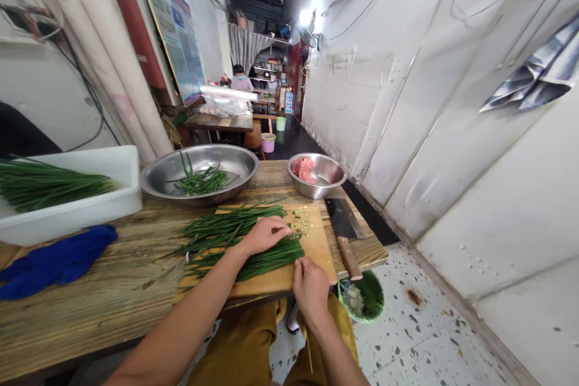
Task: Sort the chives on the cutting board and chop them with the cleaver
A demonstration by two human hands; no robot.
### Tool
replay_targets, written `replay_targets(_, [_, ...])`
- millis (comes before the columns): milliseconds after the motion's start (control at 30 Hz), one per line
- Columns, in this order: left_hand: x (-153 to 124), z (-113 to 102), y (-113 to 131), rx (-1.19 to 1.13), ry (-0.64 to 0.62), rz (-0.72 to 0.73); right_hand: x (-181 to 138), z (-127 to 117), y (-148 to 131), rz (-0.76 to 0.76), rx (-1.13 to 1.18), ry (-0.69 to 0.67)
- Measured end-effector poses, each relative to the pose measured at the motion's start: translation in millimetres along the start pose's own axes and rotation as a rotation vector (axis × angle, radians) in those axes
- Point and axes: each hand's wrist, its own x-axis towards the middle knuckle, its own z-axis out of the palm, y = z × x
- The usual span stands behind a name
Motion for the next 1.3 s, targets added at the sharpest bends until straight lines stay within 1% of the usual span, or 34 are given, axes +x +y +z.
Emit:
replay_targets(67, [0.6, -0.2, -3.2, 0.033, 0.091, -0.074, -0.5, 0.5, 0.6, -0.005, 0.005, 0.006])
replay_targets(100, [0.9, 0.2, -5.0, 0.042, 0.103, -0.089, -0.7, 0.8, 0.8, -0.008, 0.006, 0.008])
replay_targets(300, [1.1, 4.1, -9.6, 0.059, -0.034, -0.113, -1.3, 1.5, 0.6, -0.003, 0.003, 0.002])
replay_targets(400, [1.4, 3.8, -6.7, 0.063, -0.062, -0.105, -1.5, 0.6, 0.0, 0.004, 0.001, -0.010])
replay_targets(467, [1.7, 2.9, -4.2, 0.080, -0.023, -0.116, -1.4, 0.1, -0.4, 0.004, 0.004, -0.015])
replay_targets(533, [2.0, 2.3, -2.6, 0.083, 0.049, -0.138, -1.2, -0.1, -0.5, 0.000, 0.008, -0.016])
replay_targets(633, [2.5, 3.0, -3.0, 0.035, 0.122, -0.176, -0.8, 0.2, 0.1, 0.005, 0.004, -0.020])
replay_targets(733, [3.1, 5.4, -5.8, -0.009, 0.124, -0.183, -0.6, 0.5, 1.1, 0.014, 0.007, -0.027])
replay_targets(933, [4.7, 10.4, -8.9, -0.044, 0.068, -0.089, -0.4, 0.4, 1.1, 0.013, 0.001, -0.028])
replay_targets(1033, [3.9, 13.1, -6.6, 0.036, 0.104, -0.063, -0.3, 0.3, 0.9, 0.011, 0.003, -0.027])
replay_targets(1100, [3.0, 14.6, -5.0, 0.135, 0.106, -0.042, -0.2, 0.2, 0.9, 0.014, -0.004, -0.024])
replay_targets(1167, [2.6, 15.3, -4.3, 0.171, 0.104, -0.041, -0.2, 0.0, 0.8, 0.013, -0.014, -0.021])
replay_targets(1233, [3.2, 14.9, -4.7, 0.091, 0.127, -0.072, -0.2, -0.2, 0.5, 0.005, -0.018, -0.024])
replay_targets(1300, [4.1, 14.1, -5.4, -0.042, 0.171, -0.133, -0.3, -0.2, 0.1, 0.001, -0.011, -0.023])
